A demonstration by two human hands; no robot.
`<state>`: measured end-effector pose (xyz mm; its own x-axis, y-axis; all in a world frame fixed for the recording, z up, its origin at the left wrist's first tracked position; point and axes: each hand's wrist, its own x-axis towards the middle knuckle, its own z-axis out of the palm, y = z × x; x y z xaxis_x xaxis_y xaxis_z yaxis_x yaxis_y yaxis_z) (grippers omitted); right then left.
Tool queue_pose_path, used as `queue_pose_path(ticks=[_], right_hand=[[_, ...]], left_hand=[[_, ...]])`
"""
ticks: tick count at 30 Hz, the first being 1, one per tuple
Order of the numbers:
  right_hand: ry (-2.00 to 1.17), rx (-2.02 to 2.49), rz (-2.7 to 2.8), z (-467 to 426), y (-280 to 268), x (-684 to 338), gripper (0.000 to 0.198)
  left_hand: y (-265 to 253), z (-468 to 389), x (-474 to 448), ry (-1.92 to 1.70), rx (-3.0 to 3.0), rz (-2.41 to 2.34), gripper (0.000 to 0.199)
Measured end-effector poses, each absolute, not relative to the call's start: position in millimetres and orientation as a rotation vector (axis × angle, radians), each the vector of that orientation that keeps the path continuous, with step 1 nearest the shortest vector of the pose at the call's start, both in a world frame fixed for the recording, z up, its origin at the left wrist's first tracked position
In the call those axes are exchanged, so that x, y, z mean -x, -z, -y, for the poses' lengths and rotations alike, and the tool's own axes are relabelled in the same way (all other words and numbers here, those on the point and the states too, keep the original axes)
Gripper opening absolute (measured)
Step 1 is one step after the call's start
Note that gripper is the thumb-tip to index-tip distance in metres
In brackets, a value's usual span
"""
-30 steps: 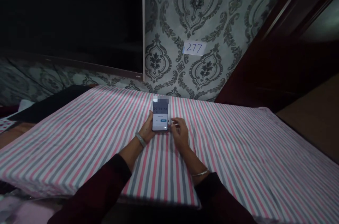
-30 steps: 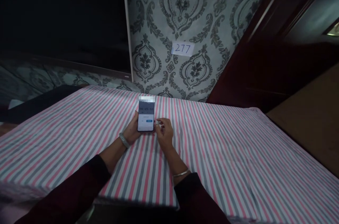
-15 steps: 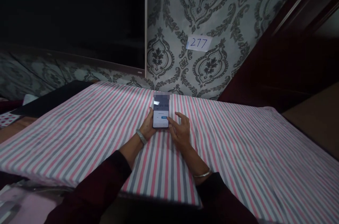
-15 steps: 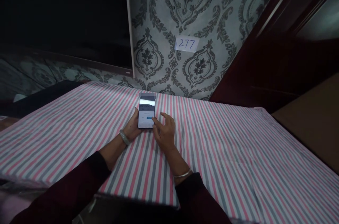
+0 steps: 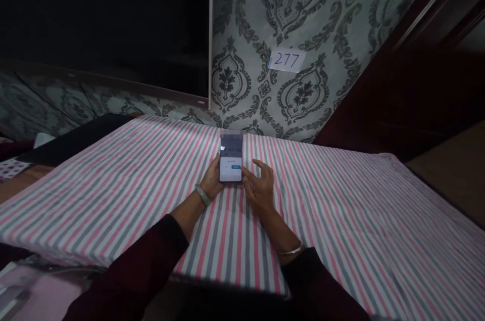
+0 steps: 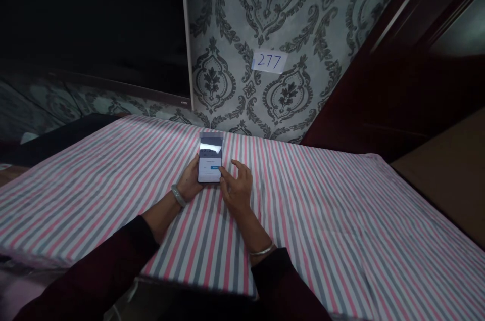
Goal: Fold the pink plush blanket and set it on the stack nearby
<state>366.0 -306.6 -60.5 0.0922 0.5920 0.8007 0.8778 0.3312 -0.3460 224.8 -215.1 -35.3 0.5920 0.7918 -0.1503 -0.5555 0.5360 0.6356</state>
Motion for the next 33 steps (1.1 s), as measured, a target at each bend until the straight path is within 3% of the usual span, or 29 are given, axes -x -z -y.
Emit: queue_pose_path(ticks=[21, 33], right_hand=[[0.323, 1.385, 1.598, 305.7, 61.9, -362.8, 0.035], [-0.356, 1.209, 1.192, 292.7, 72.6, -361.0, 0.038]], left_hand=[[32.9, 218.2, -223.8, -0.850, -0.610, -0.413, 0.039], [31.9, 223.6, -230.6, -0.799, -0.612, -0.425, 0.045]])
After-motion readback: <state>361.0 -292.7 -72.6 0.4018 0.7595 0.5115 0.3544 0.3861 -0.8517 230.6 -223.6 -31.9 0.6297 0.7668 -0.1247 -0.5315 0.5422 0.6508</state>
